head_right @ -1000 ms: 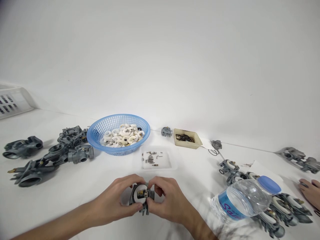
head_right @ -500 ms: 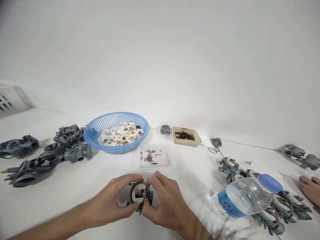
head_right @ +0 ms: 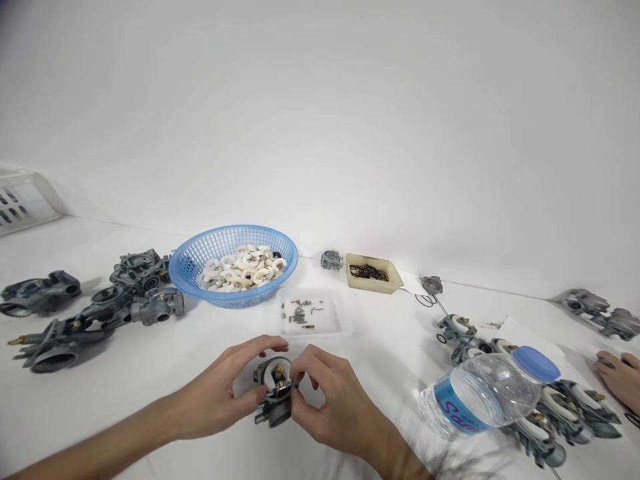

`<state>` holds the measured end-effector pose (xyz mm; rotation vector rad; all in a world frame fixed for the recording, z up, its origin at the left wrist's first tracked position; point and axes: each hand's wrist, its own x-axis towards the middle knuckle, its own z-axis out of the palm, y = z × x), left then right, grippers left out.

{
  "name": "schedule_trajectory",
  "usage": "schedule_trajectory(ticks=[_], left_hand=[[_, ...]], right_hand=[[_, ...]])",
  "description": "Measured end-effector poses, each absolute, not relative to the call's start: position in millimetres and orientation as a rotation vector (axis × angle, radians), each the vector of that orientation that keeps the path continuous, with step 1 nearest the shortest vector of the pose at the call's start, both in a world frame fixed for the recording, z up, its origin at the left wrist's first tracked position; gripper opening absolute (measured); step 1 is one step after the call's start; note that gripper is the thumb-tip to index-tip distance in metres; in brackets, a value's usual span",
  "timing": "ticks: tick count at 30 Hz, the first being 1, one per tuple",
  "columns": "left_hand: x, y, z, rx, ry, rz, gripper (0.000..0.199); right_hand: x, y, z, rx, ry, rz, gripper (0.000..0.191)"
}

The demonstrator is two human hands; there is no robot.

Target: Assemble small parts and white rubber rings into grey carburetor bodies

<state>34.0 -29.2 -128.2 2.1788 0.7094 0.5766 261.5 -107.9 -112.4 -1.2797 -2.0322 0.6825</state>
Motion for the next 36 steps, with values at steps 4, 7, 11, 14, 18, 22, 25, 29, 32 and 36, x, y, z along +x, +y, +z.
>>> schedule_trajectory(ticks=[4, 7, 11, 14, 18, 22, 25, 29, 32, 36], left_hand=[[37.5, -29.1, -128.9, 2.166, 0.655, 0.591, 0.064], [40.0, -30.6, -129.4, 2.170, 0.610, 0.608, 0.058], [41.0, -31.8, -130.3, 2.167, 0.595, 0.625, 0.051], [41.4, -32.0, -132.2, 2.178, 0.571, 0.641, 0.048], [42.6, -31.7, -134.3, 2.213, 0.566, 0.670, 0.043], [42.8, -32.4, -132.6, 2.223, 0.594, 0.653, 0.041], [41.2, -32.8, -129.8, 2.221, 0.601, 0.638, 0.045], [38.6, -31.3, -126.5, 2.202, 0.566, 0.640, 0.052], [37.7, -29.3, -125.1, 2.172, 0.556, 0.650, 0.048], [37.6, -26.5, -124.7, 2.150, 0.505, 0.628, 0.045]], right_hand=[[258.8, -106.9, -108.4, -1.251, -2.138, 0.658, 0.029], [258.4, -107.6, -108.2, -1.251, -2.172, 0.656, 0.028], [257.7, -108.9, -109.8, -1.235, -2.181, 0.671, 0.025], [256.6, -108.8, -110.6, -1.242, -2.153, 0.694, 0.025], [255.5, -108.2, -111.6, -1.262, -2.079, 0.738, 0.025], [254.8, -108.1, -112.5, -1.250, -2.066, 0.765, 0.026], [254.1, -108.2, -113.9, -1.247, -2.100, 0.758, 0.025], [253.1, -108.5, -115.6, -1.257, -2.133, 0.718, 0.026], [252.4, -109.0, -116.2, -1.251, -2.145, 0.660, 0.026], [251.8, -109.4, -117.1, -1.265, -2.171, 0.618, 0.028]])
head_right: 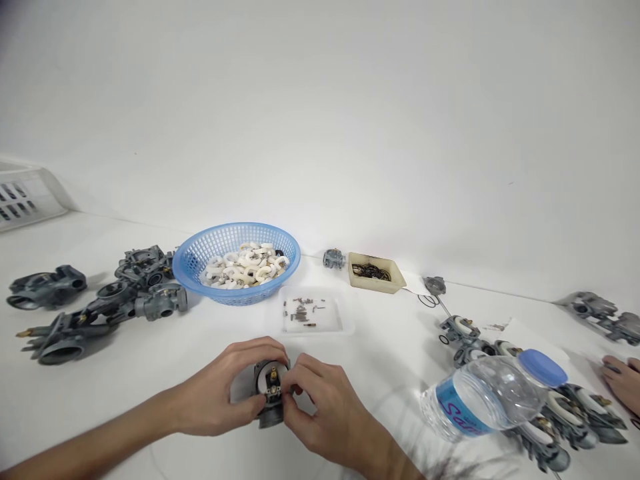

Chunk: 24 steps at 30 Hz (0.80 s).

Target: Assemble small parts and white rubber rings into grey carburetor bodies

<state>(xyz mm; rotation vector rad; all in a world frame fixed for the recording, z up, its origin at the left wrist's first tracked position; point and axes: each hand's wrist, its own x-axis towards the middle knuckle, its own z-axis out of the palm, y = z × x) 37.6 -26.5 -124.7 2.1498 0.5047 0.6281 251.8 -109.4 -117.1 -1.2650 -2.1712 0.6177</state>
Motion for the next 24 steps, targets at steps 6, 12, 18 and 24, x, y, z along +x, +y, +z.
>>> schedule_trajectory(ticks=[6, 12, 18, 24], left_hand=[[38.3, -24.9, -123.2, 2.130, 0.524, 0.608, 0.049], [40.1, -27.1, -120.3, 2.112, 0.552, 0.596, 0.045], [39.6, -27.1, -122.9, 2.117, 0.522, 0.600, 0.047], [40.4, -26.8, -123.3, 2.113, 0.510, 0.605, 0.044]], right_hand=[[250.9, -109.9, -118.7, -1.282, -2.168, 0.602, 0.028], [250.5, -110.1, -118.1, -1.280, -2.181, 0.614, 0.027], [250.9, -110.1, -119.8, -1.294, -2.173, 0.657, 0.026], [250.9, -111.3, -119.0, -1.305, -2.143, 0.675, 0.025]])
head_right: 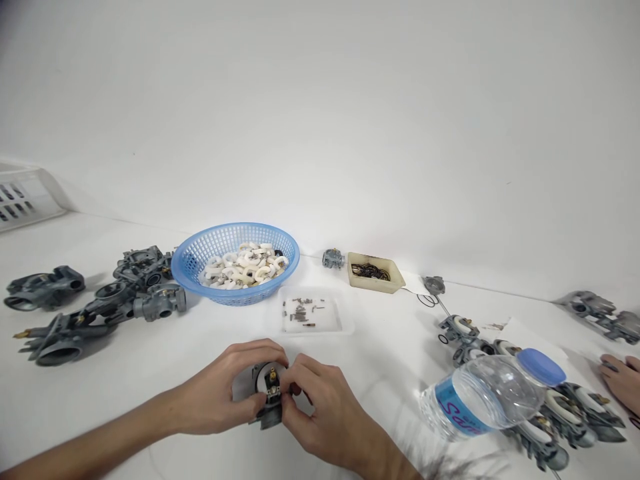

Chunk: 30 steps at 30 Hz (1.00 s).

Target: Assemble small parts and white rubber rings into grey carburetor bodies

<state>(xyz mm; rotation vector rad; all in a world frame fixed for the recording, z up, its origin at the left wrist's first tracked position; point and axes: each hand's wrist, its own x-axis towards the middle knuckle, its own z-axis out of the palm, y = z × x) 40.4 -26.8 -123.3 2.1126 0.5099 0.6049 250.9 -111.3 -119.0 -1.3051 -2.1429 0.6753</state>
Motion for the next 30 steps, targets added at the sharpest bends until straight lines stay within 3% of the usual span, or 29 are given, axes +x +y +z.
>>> schedule_trajectory(ticks=[17, 30], left_hand=[[41.7, -29.1, -122.7, 2.107, 0.524, 0.616, 0.049], [43.2, -30.8, -130.7, 2.178, 0.588, 0.650, 0.042]], right_hand=[[250.0, -110.3, -122.0, -1.301, -2.120, 0.634, 0.028], [254.1, -109.5, -115.1, -1.309, -2.226, 0.474, 0.030]])
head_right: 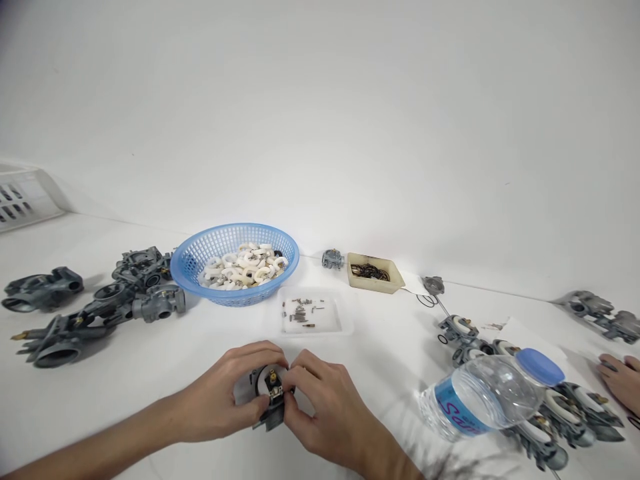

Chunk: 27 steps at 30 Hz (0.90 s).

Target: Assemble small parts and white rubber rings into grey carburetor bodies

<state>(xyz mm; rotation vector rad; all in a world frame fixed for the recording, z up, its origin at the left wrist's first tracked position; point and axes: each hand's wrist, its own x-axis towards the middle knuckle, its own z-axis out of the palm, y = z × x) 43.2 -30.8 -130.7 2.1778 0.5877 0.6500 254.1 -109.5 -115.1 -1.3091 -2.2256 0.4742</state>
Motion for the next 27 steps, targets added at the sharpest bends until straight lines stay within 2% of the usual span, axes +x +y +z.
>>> schedule_trajectory(ticks=[27], left_hand=[[41.8, -28.4, -127.3, 2.157, 0.546, 0.621, 0.041]], right_hand=[[258.6, -109.6, -100.2, -1.346, -2.186, 0.730, 0.030]])
